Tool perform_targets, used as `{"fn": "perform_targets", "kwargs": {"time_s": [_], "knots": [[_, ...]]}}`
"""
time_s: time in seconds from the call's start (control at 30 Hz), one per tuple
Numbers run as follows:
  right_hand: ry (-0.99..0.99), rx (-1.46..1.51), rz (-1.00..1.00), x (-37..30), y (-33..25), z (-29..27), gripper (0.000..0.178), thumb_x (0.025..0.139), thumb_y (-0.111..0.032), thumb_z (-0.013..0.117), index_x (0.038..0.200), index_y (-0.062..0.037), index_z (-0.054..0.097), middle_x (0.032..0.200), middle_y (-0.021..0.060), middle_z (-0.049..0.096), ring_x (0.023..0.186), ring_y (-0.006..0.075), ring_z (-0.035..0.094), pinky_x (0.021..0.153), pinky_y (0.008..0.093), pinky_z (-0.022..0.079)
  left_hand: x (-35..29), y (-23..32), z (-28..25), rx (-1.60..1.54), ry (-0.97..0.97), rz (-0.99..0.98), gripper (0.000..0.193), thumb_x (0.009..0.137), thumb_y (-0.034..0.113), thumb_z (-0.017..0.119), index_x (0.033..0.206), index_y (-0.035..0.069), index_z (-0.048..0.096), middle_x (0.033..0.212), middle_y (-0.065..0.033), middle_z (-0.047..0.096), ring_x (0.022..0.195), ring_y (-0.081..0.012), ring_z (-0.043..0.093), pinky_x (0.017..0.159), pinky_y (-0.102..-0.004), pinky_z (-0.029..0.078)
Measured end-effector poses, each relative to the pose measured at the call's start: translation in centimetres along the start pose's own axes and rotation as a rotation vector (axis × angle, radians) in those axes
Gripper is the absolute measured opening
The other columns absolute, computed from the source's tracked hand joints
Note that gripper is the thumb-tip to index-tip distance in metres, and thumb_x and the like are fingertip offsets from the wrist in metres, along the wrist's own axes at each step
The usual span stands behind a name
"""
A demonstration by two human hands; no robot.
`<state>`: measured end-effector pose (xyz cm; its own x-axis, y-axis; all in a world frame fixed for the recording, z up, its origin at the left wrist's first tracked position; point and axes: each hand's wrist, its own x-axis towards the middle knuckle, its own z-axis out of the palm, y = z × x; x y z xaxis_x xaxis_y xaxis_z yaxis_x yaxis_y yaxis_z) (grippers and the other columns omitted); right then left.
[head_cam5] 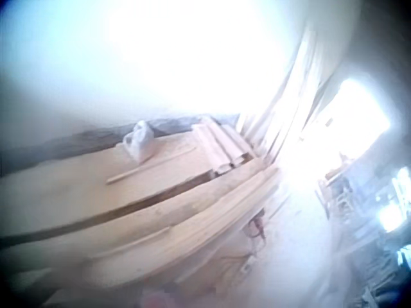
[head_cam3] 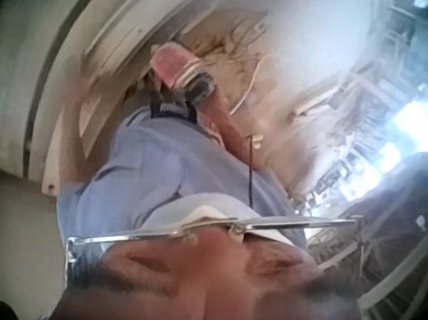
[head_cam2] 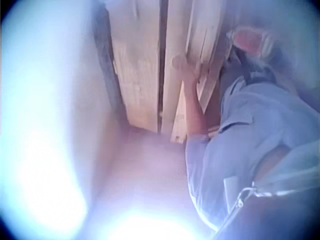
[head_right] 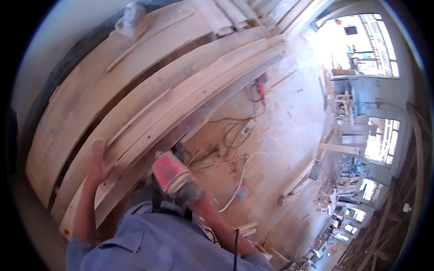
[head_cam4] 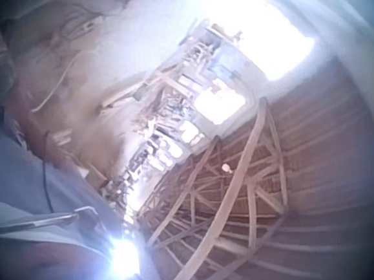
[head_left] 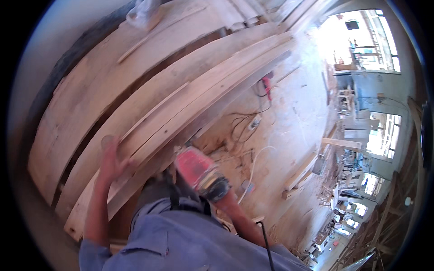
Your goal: The person applies glue to a wooden plank and joins it to a larger wooden structure. They then use a nail gun to fasten the pieces together, securing the assembly. The person handles the wood pieces and tools directly to complete the joinery.
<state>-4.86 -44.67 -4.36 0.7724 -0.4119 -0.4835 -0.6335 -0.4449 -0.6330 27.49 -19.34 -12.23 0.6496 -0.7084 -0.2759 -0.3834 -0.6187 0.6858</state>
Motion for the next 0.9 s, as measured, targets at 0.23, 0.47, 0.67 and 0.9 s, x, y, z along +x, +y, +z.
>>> {"fn": "perform_targets", "kwargs": {"time_s": [0.23,0.47,0.67,0.9], "knots": [[0.114,0.222,0.082,-1.6,-3.1,1.6,0.044,0.085,-0.025,0.079,0.121,-0.0036,0.064,0.118,0.0129,0.070,0.114,0.0273,0.066,0.097,0.0401,0.051,5.6,2.6,-1.8,0.157,-0.245,-0.149,0.044,0.092,0.018,0.062,0.133,0.006,0.060,0.113,-0.0255,0.068,0.108,-0.0435,0.063,0.096,-0.0489,0.049],[0.205,0.191,0.162,-2.7,-4.6,3.0,0.047,0.084,-0.023,0.082,0.121,-0.0018,0.064,0.116,0.0136,0.070,0.113,0.0277,0.066,0.096,0.0401,0.051,3.1,0.2,-2.6,0.139,-0.231,-0.062,0.036,0.090,0.015,0.061,0.124,0.002,0.064,0.101,-0.0275,0.068,0.098,-0.0454,0.065,0.088,-0.0511,0.050],[0.293,0.160,0.120,-2.6,-4.5,4.2,0.049,0.080,-0.027,0.086,0.117,-0.0025,0.066,0.108,0.0122,0.072,0.103,0.0249,0.069,0.088,0.0387,0.054,0.2,-2.8,-3.1,0.107,-0.196,-0.079,0.039,0.089,0.016,0.061,0.125,-0.001,0.061,0.111,-0.0291,0.066,0.107,-0.0454,0.062,0.096,-0.0505,0.048],[0.138,0.128,0.146,-2.0,-3.7,2.7,0.048,0.084,-0.031,0.083,0.119,-0.0037,0.065,0.114,0.0129,0.071,0.109,0.0237,0.068,0.093,0.0394,0.054,3.3,0.9,-1.5,0.055,-0.150,0.006,0.040,0.092,0.018,0.060,0.127,-0.001,0.060,0.116,-0.0289,0.065,0.109,-0.0461,0.061,0.099,-0.0513,0.047]]}}
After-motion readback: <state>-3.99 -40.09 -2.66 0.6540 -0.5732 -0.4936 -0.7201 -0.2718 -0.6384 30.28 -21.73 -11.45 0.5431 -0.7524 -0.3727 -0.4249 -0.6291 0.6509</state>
